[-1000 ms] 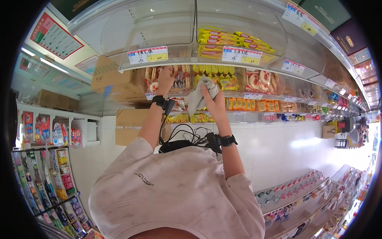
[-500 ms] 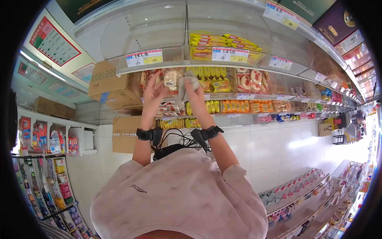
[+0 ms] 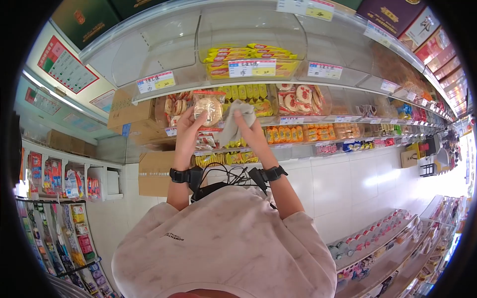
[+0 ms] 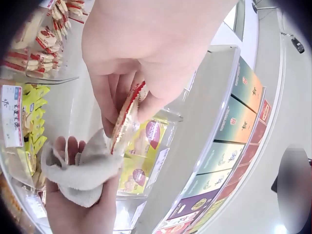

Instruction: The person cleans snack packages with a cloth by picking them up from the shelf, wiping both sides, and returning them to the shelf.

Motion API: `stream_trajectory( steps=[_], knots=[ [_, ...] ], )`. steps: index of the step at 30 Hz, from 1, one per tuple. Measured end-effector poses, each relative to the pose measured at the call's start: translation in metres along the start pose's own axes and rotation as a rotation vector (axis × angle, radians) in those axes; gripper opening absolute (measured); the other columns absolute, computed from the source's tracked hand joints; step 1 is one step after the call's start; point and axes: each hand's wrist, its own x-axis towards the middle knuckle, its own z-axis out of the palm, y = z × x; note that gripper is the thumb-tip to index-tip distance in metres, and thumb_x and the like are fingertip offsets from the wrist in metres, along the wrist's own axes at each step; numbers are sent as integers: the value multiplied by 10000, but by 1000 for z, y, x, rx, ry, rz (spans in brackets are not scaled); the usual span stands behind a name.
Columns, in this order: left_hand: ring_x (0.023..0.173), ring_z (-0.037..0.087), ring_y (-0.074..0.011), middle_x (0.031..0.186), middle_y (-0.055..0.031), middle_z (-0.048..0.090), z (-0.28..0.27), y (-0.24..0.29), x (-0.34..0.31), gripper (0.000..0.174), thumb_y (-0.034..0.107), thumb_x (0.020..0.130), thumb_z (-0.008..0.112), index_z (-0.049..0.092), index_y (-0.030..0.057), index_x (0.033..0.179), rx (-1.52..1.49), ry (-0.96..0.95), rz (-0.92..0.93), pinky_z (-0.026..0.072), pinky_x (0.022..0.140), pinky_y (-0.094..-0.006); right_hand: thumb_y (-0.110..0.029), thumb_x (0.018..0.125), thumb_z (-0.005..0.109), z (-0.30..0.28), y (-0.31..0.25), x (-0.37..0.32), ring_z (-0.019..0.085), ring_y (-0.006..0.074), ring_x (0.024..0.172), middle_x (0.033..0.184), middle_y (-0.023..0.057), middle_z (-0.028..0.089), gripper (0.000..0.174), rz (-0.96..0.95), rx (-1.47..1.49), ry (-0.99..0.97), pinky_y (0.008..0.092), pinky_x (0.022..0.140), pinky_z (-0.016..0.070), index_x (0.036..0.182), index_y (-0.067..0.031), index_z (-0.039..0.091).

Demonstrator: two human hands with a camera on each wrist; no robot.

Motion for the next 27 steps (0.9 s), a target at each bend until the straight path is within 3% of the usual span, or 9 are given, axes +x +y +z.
stream_trajectory(
  steps=[4,5,7,9,12,13,16,23,27],
  knots=[
    [910,641,-66,1013,-52,703,22,-13,-1,280,128,963,671,635,-47,1179,244,-291,-129,517,760,-246,-269,987,664,-6,-17,-7,627,93,895,1008,15,692,332,-63,196,169,257,802,514,1201,-17,635],
    [701,530,-4,763,57,552,31,-15,-3,142,116,938,709,598,29,920,348,-307,-160,414,564,-220,-258,982,672,-6,-18,-10,628,90,887,1000,12,694,320,-94,233,214,255,793,513,1192,-18,645],
    [667,465,13,713,82,463,51,-14,-6,209,117,931,720,542,43,851,338,-327,-145,355,539,-218,-240,975,681,-25,-14,-10,626,86,869,976,14,697,282,-66,193,208,254,773,509,1147,-17,669],
    [717,532,-38,767,29,534,56,-30,-3,192,79,887,747,568,26,933,420,-312,-96,420,587,-247,-229,971,685,-37,-15,-9,624,81,849,945,15,698,249,-63,181,247,253,754,505,1101,-16,689],
    [891,627,-179,947,-74,624,86,-42,-10,347,57,848,758,575,8,1139,784,63,445,502,749,-324,-220,971,682,-44,-22,-9,620,79,835,921,20,696,226,-98,198,363,252,742,500,1060,-12,697],
    [1107,601,-314,1173,-167,607,92,-37,-14,551,24,830,742,510,14,1329,892,65,385,488,926,-399,-217,973,679,-44,-23,-10,619,80,843,934,23,695,228,-106,201,386,252,748,500,1068,-10,690],
    [1127,590,-338,1209,-174,590,100,-34,-10,549,34,883,697,479,17,1387,998,64,597,470,962,-395,-197,978,665,-43,-37,-16,618,84,885,996,38,691,248,-160,150,349,255,774,499,1126,2,666],
    [1167,583,-299,1235,-190,600,97,-30,-3,473,238,1044,510,441,-36,1423,630,-83,239,430,1026,-353,-146,983,637,-28,-34,-36,620,138,973,1082,69,674,316,-273,-66,123,282,890,498,1254,17,613],
    [1109,580,-222,1162,-153,622,94,-18,-14,490,328,1078,443,448,-32,1409,464,-203,-135,426,1002,-333,-159,978,645,-37,-39,-21,629,151,979,1070,72,681,338,-654,-707,342,293,912,499,1262,20,609]
  ],
)
